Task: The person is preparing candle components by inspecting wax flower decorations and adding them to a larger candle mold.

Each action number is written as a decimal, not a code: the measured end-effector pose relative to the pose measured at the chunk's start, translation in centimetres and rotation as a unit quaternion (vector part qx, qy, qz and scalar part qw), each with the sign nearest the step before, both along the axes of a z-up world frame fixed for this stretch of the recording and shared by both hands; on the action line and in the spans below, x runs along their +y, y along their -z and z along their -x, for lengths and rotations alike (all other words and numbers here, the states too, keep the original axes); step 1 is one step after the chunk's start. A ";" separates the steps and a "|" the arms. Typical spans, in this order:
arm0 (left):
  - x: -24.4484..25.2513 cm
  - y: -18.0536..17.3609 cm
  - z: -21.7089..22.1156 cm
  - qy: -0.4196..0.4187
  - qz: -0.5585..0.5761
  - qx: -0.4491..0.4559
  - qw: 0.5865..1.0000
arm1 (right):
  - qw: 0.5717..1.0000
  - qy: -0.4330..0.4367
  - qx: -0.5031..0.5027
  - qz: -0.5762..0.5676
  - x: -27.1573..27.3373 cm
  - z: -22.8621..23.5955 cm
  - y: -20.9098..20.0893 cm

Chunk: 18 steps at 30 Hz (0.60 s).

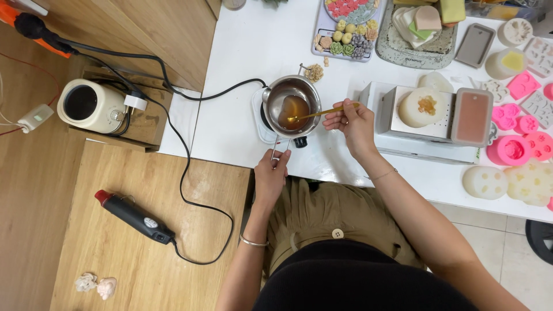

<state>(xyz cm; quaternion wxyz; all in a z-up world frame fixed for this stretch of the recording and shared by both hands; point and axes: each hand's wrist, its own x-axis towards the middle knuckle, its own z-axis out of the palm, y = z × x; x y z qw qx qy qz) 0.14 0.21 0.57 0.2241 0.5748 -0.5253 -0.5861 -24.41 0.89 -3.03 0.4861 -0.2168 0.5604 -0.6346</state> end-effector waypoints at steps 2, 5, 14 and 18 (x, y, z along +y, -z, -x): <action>-0.1 -0.2 0.0 0.001 -0.006 0.000 1.000 | 1.000 0.003 0.001 0.010 0.1 0.2 -0.9; -0.1 0.0 0.0 0.003 -0.016 0.000 1.000 | 1.000 0.013 0.006 0.025 0.6 0.7 -2.3; 0.1 0.9 0.1 0.003 -0.007 0.017 1.000 | 0.994 0.090 0.009 0.054 4.5 4.5 -7.6; 0.0 0.9 0.1 -0.002 -0.009 0.009 1.000 | 0.988 0.129 0.018 0.083 7.7 7.8 -8.3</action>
